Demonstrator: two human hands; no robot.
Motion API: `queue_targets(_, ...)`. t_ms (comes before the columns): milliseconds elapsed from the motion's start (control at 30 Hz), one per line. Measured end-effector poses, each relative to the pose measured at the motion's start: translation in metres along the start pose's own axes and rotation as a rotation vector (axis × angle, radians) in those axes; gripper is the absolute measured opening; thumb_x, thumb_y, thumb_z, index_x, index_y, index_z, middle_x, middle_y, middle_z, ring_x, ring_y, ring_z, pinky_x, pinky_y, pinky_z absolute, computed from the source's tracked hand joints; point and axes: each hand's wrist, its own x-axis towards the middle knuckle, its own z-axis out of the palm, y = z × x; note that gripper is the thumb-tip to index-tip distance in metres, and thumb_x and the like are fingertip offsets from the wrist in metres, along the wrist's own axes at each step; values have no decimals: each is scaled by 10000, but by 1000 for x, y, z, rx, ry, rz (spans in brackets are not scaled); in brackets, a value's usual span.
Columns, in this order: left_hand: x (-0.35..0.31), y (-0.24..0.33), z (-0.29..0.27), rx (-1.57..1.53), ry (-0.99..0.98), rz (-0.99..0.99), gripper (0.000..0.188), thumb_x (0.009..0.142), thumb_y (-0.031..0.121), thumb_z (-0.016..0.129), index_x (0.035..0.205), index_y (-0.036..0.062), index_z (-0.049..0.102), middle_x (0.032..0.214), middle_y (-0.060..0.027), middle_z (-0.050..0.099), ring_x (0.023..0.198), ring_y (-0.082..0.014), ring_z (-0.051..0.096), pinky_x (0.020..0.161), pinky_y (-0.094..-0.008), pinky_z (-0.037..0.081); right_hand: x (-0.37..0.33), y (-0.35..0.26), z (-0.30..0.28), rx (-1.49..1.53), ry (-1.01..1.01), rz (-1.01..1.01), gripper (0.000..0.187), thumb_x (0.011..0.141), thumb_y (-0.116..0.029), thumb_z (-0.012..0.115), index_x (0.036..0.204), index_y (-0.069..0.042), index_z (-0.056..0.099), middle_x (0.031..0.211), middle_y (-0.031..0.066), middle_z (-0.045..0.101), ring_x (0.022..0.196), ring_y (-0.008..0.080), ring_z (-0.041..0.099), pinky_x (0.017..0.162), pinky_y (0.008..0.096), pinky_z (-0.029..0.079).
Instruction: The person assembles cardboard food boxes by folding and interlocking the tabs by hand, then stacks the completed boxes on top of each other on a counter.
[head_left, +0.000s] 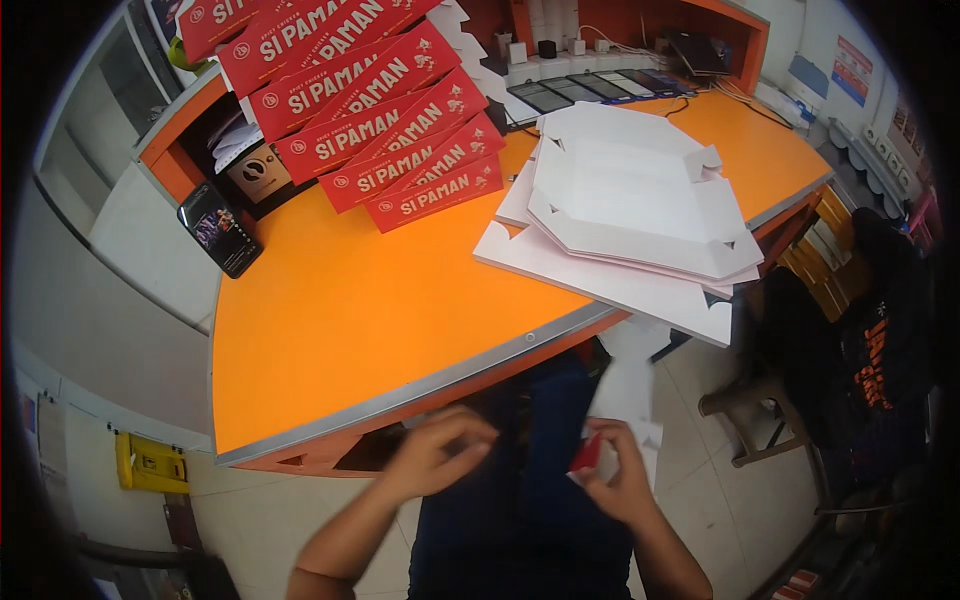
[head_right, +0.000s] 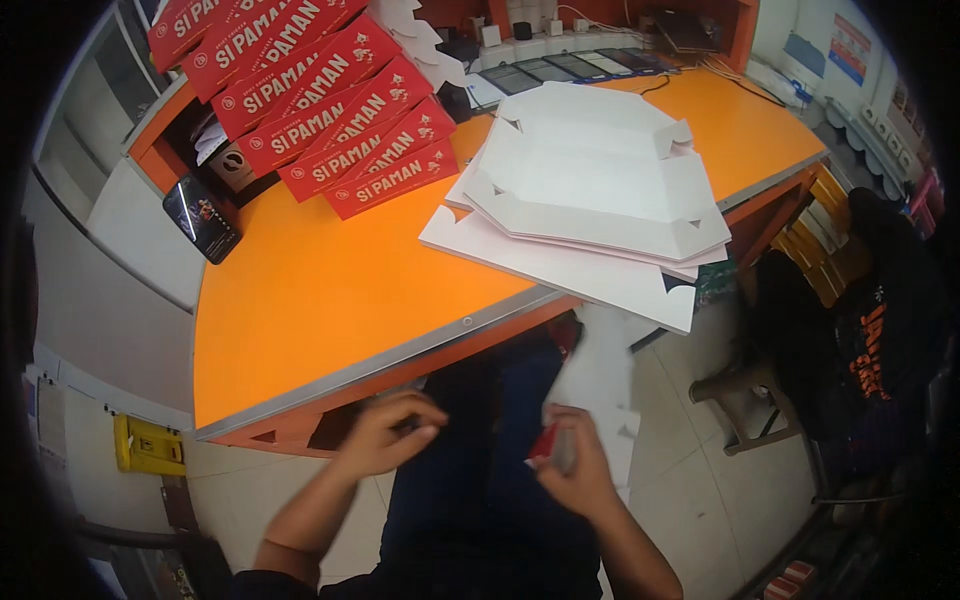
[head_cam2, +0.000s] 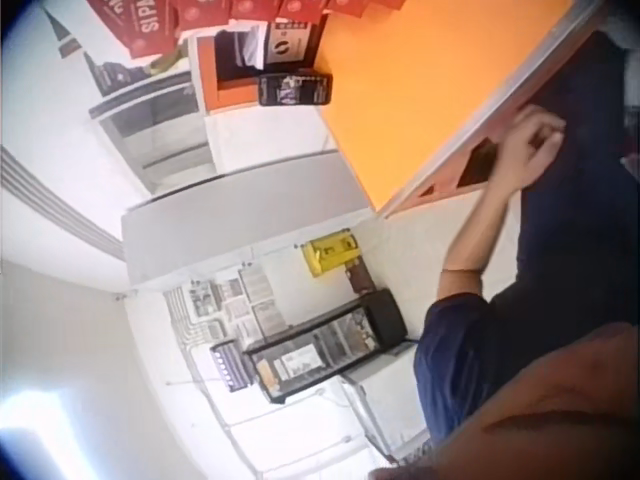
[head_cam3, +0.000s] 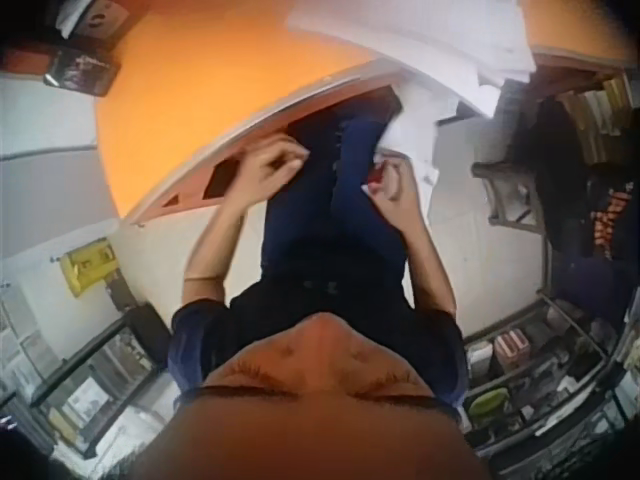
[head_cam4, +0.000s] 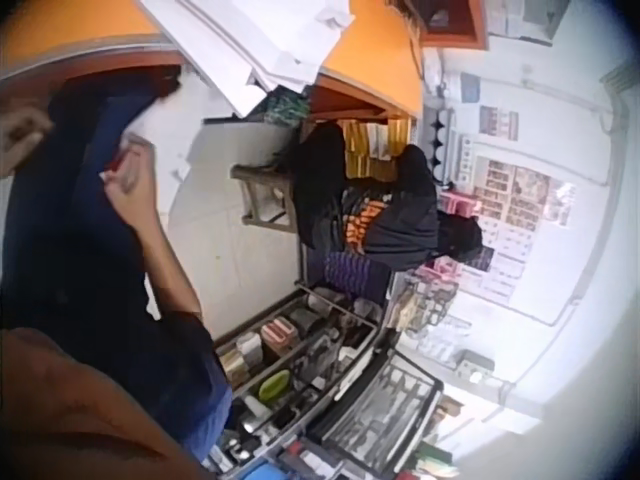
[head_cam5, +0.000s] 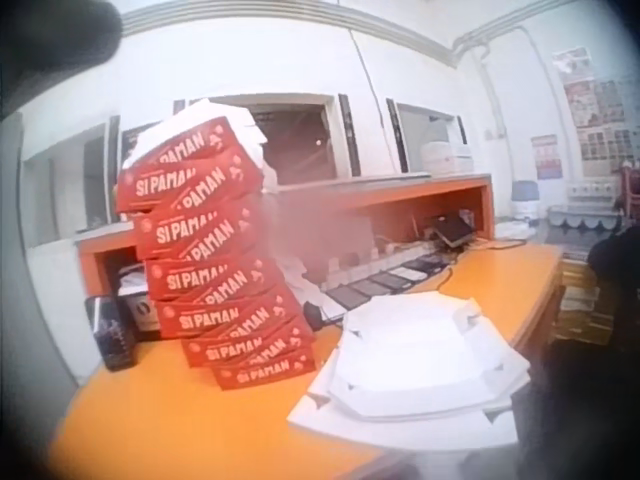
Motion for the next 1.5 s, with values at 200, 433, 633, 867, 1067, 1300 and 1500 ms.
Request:
queue_targets(200,-52,-72,91,-791,290,-464,226,1062,247,524,1201,74,565,1136,-78,636,1069,-205,620,934,-368,507,24,-29,38,-69,-452,-116,497,731,-113,749,1165,-42,517,1353,191,499,1299,423,481,1076,475,406)
queue_targets(433,-58,-111,111,-1181,263,-626,463,1083,398,431,1437,100,421,1345,-98,559,1233,-231,558,1034,-410,472,4,-3,76,-195,-636,-304,454,779,-163,763,1201,-48,642,1430,216,435,1347,438,425,1113,504,371)
queue_targets(633,-54,-112,118,-1016,257,-627,363,1068,365,503,1302,92,556,1183,-44,658,1034,-145,647,892,-334,535,-13,5,78,-20,-513,-60,470,824,-239,785,1230,-49,643,1313,193,548,1283,392,497,1071,453,407)
queue_targets(867,-49,-119,132,-817,273,-564,291,1059,290,548,1202,50,630,1065,-8,685,954,-79,617,846,-275,512,-12,20,72,282,-318,321,258,923,-51,686,1177,-31,646,1156,94,658,1087,181,630,976,315,481)
queue_targets(1067,-41,-95,106,-907,84,-573,253,1052,242,557,1232,70,602,1099,9,650,967,-77,600,868,-272,498,-8,29,75,520,-349,479,179,922,-64,689,1096,-27,668,1076,79,670,1062,174,636,955,312,481)
queue_targets(1300,-42,-95,100,-837,78,-549,215,1042,202,562,1220,82,577,1108,-19,649,1039,-122,630,918,-327,532,-8,20,79,319,-205,397,159,869,-25,712,1027,-42,691,1048,75,678,992,172,619,928,310,468)
queue_targets(1500,-31,-100,100,-990,271,-687,313,1048,301,553,1263,75,550,1178,-53,660,1080,-148,652,950,-345,533,0,-22,58,-245,-240,-148,342,679,-210,869,964,-120,702,1095,28,581,1050,293,521,906,426,424)
